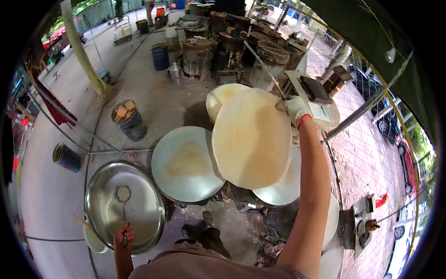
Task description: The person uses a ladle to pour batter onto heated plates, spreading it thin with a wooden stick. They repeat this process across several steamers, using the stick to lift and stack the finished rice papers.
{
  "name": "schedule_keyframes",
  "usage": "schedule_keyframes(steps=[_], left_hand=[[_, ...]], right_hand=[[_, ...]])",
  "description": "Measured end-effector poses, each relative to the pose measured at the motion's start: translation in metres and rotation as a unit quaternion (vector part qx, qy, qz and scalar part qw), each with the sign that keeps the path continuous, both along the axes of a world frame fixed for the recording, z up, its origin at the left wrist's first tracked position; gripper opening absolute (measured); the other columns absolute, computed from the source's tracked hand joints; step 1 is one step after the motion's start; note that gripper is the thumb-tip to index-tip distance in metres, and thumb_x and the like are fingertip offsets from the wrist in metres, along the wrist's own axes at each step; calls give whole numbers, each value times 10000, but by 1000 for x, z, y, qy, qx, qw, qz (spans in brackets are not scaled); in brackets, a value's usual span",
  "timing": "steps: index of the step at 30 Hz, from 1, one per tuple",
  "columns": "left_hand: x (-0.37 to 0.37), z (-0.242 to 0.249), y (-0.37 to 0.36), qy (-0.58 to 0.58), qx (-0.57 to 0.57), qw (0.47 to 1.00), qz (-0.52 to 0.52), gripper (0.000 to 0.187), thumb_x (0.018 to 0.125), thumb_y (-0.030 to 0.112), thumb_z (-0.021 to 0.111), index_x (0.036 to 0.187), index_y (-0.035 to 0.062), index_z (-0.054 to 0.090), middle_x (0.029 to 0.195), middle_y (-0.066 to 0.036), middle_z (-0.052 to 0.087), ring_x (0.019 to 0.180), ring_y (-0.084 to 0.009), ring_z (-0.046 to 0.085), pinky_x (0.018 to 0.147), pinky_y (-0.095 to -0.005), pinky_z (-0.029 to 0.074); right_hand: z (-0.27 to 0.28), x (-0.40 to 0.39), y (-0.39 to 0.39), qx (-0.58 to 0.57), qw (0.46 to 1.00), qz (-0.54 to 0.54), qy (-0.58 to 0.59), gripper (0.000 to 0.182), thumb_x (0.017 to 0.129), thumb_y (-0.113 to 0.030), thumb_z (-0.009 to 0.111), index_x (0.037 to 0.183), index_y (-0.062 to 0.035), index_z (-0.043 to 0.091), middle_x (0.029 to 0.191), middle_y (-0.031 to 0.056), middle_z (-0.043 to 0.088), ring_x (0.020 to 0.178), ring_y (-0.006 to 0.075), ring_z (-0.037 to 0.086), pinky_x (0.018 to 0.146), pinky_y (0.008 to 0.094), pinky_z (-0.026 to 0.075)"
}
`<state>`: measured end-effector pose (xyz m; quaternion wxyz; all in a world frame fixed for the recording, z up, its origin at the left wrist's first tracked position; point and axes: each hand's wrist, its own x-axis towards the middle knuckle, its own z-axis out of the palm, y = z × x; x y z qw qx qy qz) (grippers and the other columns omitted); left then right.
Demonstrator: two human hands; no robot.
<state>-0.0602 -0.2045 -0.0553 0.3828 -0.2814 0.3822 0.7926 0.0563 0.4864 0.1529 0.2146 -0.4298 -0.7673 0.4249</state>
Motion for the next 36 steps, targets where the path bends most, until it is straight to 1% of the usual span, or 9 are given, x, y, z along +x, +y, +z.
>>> schedule_keyframes(steps=[2,5,11,15,20,28,31,35,36], left_hand=[[1,7,11,-23,-1,999,33,70,891,112,515,875,45,504,644,7,426,458,-63,395,382,-194,349],[5,17,29,-3,18,998,63,72,890,95,512,841,52,482,641,10,412,457,-60,377,384,-192,347],[3,16,62,8,-6,994,105,73,893,84,502,897,11,501,649,13,405,467,-65,364,377,-180,305],[-1,24,79,5,-31,991,128,75,872,85,531,854,16,505,637,13,419,462,-61,363,370,-177,298],[1,23,84,21,-73,990,116,65,830,92,559,855,42,525,628,28,412,461,-63,357,383,-183,286],[3,24,69,22,-104,987,121,87,861,114,549,874,42,503,625,18,396,443,-71,335,368,-198,277],[9,16,47,57,-114,985,114,234,918,156,513,719,117,397,556,30,359,417,-84,351,353,-221,297],[17,3,-1,-5,-43,981,191,136,902,157,514,872,24,519,650,-24,465,449,-112,402,375,-234,331],[22,-9,-16,-10,-44,978,204,136,902,157,514,872,24,519,650,-24,465,449,-112,402,375,-234,331]], right_hand=[[-33,-37,58,142,970,11,-198,298,660,-223,702,853,1,668,730,133,660,684,254,647,636,359,511],[14,-79,53,286,933,-14,-217,324,692,-282,674,924,-57,677,844,192,670,846,339,648,749,409,505],[-8,-106,63,543,831,110,-53,263,739,-223,673,986,-136,648,916,154,653,831,335,628,744,407,504],[-164,-123,64,544,835,87,9,151,751,-115,619,901,-125,602,876,129,614,753,341,616,688,443,508],[-272,-140,44,344,903,93,-242,153,809,-131,532,938,-128,614,912,147,608,812,343,625,721,426,508],[-316,-132,66,266,912,189,-247,268,800,-140,501,1039,-74,604,1001,198,627,940,390,601,821,453,486],[-263,-131,10,146,960,202,-130,378,808,-182,598,1157,-39,569,1055,231,623,982,362,608,858,411,467],[-271,-130,-107,229,931,285,5,550,798,-192,652,1256,54,471,1078,212,628,1031,317,596,901,373,456],[-285,-124,-144,114,946,304,8,482,826,-164,622,1248,29,490,1037,164,642,973,256,597,861,345,462]])
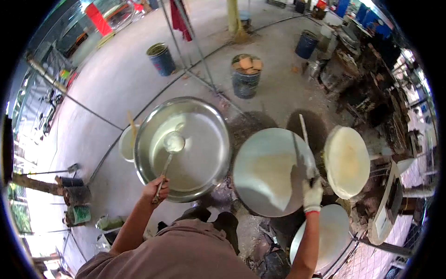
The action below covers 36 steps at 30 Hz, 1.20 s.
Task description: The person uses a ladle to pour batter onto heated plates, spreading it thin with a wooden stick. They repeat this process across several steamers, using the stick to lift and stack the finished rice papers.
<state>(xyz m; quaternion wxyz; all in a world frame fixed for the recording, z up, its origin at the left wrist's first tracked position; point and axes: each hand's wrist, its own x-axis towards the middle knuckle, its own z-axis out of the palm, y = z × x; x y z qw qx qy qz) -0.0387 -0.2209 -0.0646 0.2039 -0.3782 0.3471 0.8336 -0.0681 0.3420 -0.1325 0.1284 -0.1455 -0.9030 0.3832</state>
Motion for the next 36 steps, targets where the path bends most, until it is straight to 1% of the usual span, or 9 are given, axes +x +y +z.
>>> schedule_keyframes(steps=[5,10,13,15,18,22,24,27,36], left_hand=[[-13,-66,-94,-58,-137,983,-108,170,918,194,500,869,32,511,615,12,417,469,-93,384,400,-226,332],[-36,-134,-164,-108,-83,968,-213,163,896,185,507,807,50,487,644,-25,469,490,-114,430,411,-275,357],[-46,-167,-169,4,-276,874,-399,160,875,177,529,809,37,491,693,-73,527,512,-158,491,427,-307,385],[-44,-235,-175,268,-662,578,-394,167,860,189,539,809,33,508,685,-113,556,530,-191,541,428,-322,423],[-64,-216,-161,169,-521,699,-459,181,868,174,523,760,34,487,637,-103,534,508,-192,529,417,-320,410],[-71,-190,-144,1,-270,812,-517,231,881,152,499,686,36,454,566,-87,500,476,-194,511,401,-317,390],[-61,-192,-143,-130,170,935,-282,189,894,119,511,739,78,412,552,4,406,413,-88,397,334,-250,317],[-71,-115,-135,-80,279,932,-216,246,916,93,477,706,125,354,549,61,314,399,-22,289,325,-195,240],[-113,95,-109,298,118,894,-311,68,896,104,518,910,129,456,558,65,327,396,-39,301,352,-208,225]], right_hand=[[6,24,-247,-122,957,159,-209,330,865,-197,587,1159,-45,591,962,103,666,824,192,610,772,333,474],[-64,-3,-371,57,929,167,-327,401,866,-377,516,1075,-51,620,967,239,627,961,413,580,829,475,452],[-60,-43,-401,81,894,166,-407,387,865,-365,515,1011,-29,640,936,254,627,915,426,592,792,487,464],[-62,-60,-409,102,887,199,-404,332,856,-308,555,947,-3,652,850,219,656,801,376,635,688,434,495],[-32,-69,-419,-270,823,147,-477,293,846,-291,586,843,-1,627,615,50,542,473,132,485,403,277,358],[-174,9,-410,-76,876,303,-368,284,866,-273,577,984,-21,637,688,90,611,526,152,541,481,306,429],[-176,28,-437,-328,848,164,-383,268,884,-276,567,1035,-57,607,674,77,607,478,143,524,454,295,442],[-71,0,-464,-564,715,-24,-412,267,892,-305,564,1077,-113,582,668,46,585,454,122,485,424,267,416],[138,-28,-435,-644,746,155,-61,327,933,-308,481,1184,-99,480,558,31,447,363,113,332,329,260,253]])
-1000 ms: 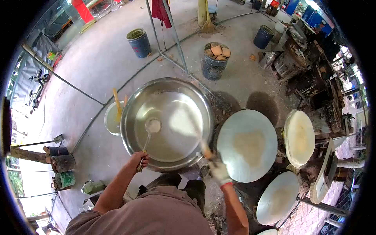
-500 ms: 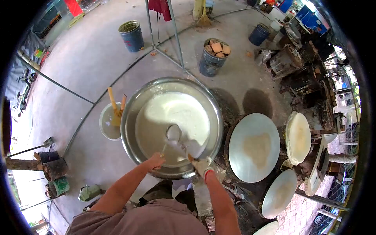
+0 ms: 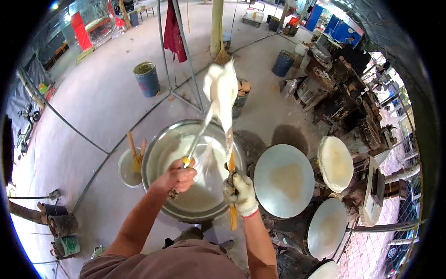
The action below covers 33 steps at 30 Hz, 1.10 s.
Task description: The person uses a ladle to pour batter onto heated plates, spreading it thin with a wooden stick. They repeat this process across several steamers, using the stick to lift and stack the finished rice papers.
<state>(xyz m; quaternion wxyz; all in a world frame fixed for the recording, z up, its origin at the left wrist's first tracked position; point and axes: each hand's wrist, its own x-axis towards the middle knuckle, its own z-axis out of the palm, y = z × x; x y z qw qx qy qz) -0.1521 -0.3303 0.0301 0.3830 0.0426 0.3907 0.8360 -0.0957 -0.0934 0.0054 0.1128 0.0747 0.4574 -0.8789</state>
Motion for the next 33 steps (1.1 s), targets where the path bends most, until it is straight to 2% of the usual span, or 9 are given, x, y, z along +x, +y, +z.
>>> schedule_keyframes(steps=[3,7,10,13,15,20,23,29,33], left_hand=[[11,38,7,101,-80,992,21,104,883,100,533,892,115,430,561,56,321,394,-49,299,353,-216,220],[54,29,44,58,-251,966,20,154,864,103,552,881,99,399,547,20,331,413,-71,330,363,-248,251],[97,10,93,33,-282,957,-60,161,862,104,554,784,83,415,539,9,338,414,-89,335,370,-265,264],[151,10,163,15,-284,946,-157,257,879,111,529,659,98,398,538,10,356,412,-95,325,382,-271,280],[183,10,212,-126,-143,941,-279,214,924,117,485,724,121,409,562,53,354,425,-39,326,381,-209,234],[226,-14,336,-433,16,826,-361,259,957,138,413,699,122,391,570,60,357,420,-28,344,341,-169,296],[259,10,397,-252,-90,888,-373,247,948,136,435,704,122,393,593,56,374,432,-24,354,354,-171,303],[294,15,505,2,-115,858,-501,94,903,79,489,884,110,402,629,42,364,459,-44,334,406,-221,278],[321,-39,600,169,-116,817,-539,130,893,68,496,936,97,376,605,30,365,415,-56,318,376,-230,281]], right_hand=[[24,31,22,-30,998,-13,61,269,913,-286,512,1067,-65,503,581,57,496,363,123,371,326,250,264],[25,85,48,161,966,-191,-64,197,912,-234,547,1005,-63,579,604,32,526,411,106,420,361,214,313],[-47,137,103,244,944,-219,-43,271,929,-277,535,1074,-56,595,646,4,560,459,68,454,399,211,367],[-46,207,148,418,871,-249,-65,444,924,-327,521,1269,-48,526,909,140,656,829,183,605,785,294,471],[-47,260,181,559,793,-198,-140,438,908,-417,481,1279,-189,523,971,215,626,937,381,596,779,422,475],[-79,422,259,662,719,-117,-176,451,889,-317,507,1323,-200,475,1073,195,613,986,343,597,829,400,466],[-77,515,286,646,715,-189,-189,436,878,-270,518,1305,-186,494,1058,166,626,994,315,599,827,388,465],[-140,555,317,500,765,-370,-165,422,895,-211,508,1313,-151,502,970,134,654,819,227,626,757,302,472],[-129,507,363,190,760,-580,-225,410,926,-138,507,1326,-55,476,816,-68,535,594,25,415,520,175,353]])
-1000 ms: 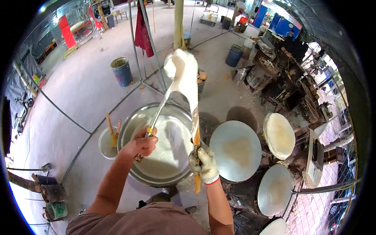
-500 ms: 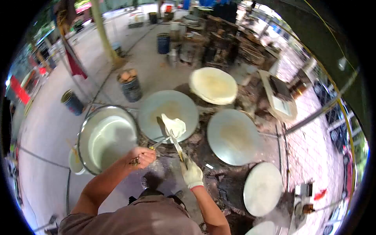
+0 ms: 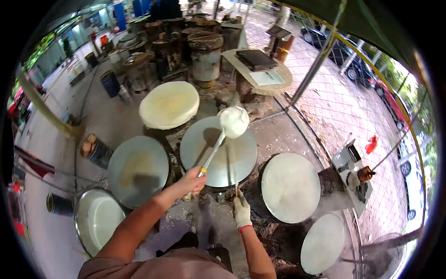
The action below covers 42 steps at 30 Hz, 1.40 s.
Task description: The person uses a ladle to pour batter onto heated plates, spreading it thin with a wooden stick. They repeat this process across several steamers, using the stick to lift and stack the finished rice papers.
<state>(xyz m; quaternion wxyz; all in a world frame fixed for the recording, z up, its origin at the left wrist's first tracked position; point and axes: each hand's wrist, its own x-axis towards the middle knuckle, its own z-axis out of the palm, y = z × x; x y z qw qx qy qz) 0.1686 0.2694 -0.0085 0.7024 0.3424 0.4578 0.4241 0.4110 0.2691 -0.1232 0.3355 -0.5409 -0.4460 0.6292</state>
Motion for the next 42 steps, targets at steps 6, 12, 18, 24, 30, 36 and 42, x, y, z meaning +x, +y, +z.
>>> schedule_keyframes(steps=[6,12,18,24,30,36,42], left_hand=[[22,-107,110,132,-2,990,-52,227,851,89,515,1037,27,399,664,-50,479,473,-119,445,419,-294,384],[-13,-126,163,544,57,828,-124,431,841,151,513,1216,-26,395,986,-270,591,925,-402,598,729,-472,471],[-63,-83,182,622,66,769,-129,256,901,97,439,1129,-20,422,994,-254,607,956,-398,598,807,-487,486],[-111,-97,183,665,73,728,-151,232,914,109,463,1112,-5,423,949,-247,605,934,-379,604,807,-474,487],[-140,-92,174,692,115,702,-124,389,857,97,540,1211,17,400,1020,-258,552,877,-394,604,755,-456,481],[-167,-81,156,726,141,660,-130,629,797,46,583,1373,115,341,1071,-217,476,882,-386,577,754,-462,470],[-201,-87,133,746,146,644,-83,744,750,-37,574,1409,221,344,1032,-197,455,887,-373,567,724,-446,480]], right_hand=[[-38,-38,51,36,954,-281,92,444,920,-161,501,1339,-26,445,945,9,590,744,92,526,650,205,425],[-58,-50,62,60,945,-231,-223,426,918,-173,502,1307,-2,470,1224,142,584,1097,196,562,930,279,407],[-24,-92,118,-93,966,-242,9,430,875,-154,555,1266,20,520,1059,127,638,919,152,584,793,253,458],[-80,-109,101,100,949,-232,-188,416,880,-184,541,1254,-1,539,920,102,655,777,127,596,683,262,486],[-22,-107,122,-58,963,-263,18,393,863,-203,579,1229,-59,579,610,-29,480,420,68,373,384,247,312],[-30,-131,153,-98,984,-151,2,380,866,-278,588,1207,-111,596,658,-11,513,441,106,409,402,259,335],[-69,-123,146,15,957,-289,21,408,861,-228,621,1201,-7,578,675,-16,553,455,75,432,406,237,350]])
